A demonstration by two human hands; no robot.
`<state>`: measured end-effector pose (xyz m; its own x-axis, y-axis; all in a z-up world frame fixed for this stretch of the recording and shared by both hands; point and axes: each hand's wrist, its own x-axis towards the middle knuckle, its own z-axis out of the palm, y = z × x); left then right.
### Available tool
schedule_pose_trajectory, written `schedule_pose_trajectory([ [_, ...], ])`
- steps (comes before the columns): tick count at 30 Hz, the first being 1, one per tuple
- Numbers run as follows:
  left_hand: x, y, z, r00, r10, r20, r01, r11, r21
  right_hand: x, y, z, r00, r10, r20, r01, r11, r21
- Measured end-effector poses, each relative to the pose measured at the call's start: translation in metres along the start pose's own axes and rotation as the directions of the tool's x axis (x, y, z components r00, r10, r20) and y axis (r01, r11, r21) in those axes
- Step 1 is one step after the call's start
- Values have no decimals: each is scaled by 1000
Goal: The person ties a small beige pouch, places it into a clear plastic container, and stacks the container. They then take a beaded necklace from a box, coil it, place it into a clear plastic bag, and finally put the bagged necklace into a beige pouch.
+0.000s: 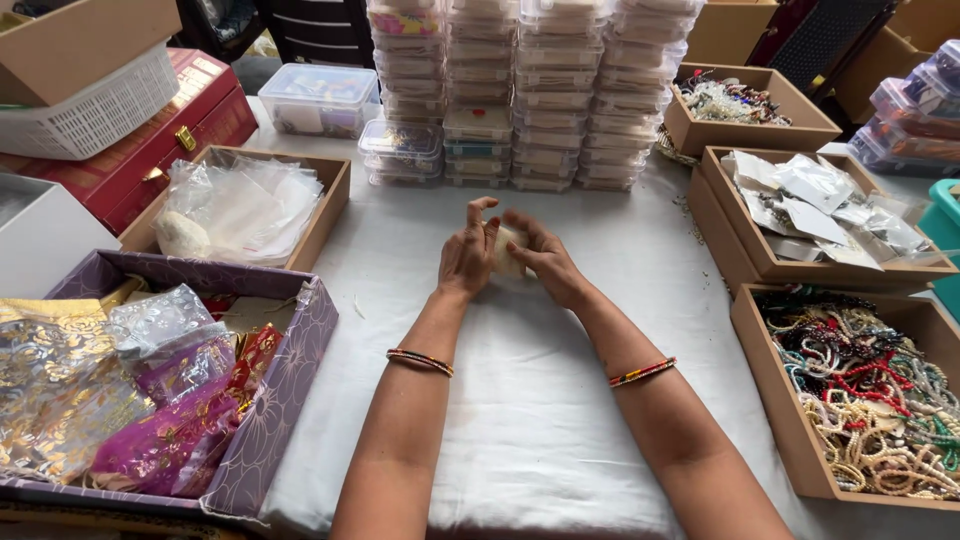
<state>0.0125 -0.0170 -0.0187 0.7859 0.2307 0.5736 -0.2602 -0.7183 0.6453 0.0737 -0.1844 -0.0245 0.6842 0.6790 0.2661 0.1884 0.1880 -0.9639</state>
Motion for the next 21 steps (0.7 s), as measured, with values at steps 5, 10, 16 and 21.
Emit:
schedule_pose_trajectory([
  [5,3,0,0,998,-53,-31,56,993,101,4,-3,3,989,122,-81,-105,977,188],
  [10,-1,10,-8,998,-9,-64,30,943,333,5,3,3,975,182,-129,-149,962,230],
  [16,8,46,-31,922,101,-374,28,946,324,-2,-1,2,938,263,-226,-244,964,106],
  [21,19,173,-104,743,260,-617,-304,952,36,-1,1,-4,968,197,-152,-196,980,25],
])
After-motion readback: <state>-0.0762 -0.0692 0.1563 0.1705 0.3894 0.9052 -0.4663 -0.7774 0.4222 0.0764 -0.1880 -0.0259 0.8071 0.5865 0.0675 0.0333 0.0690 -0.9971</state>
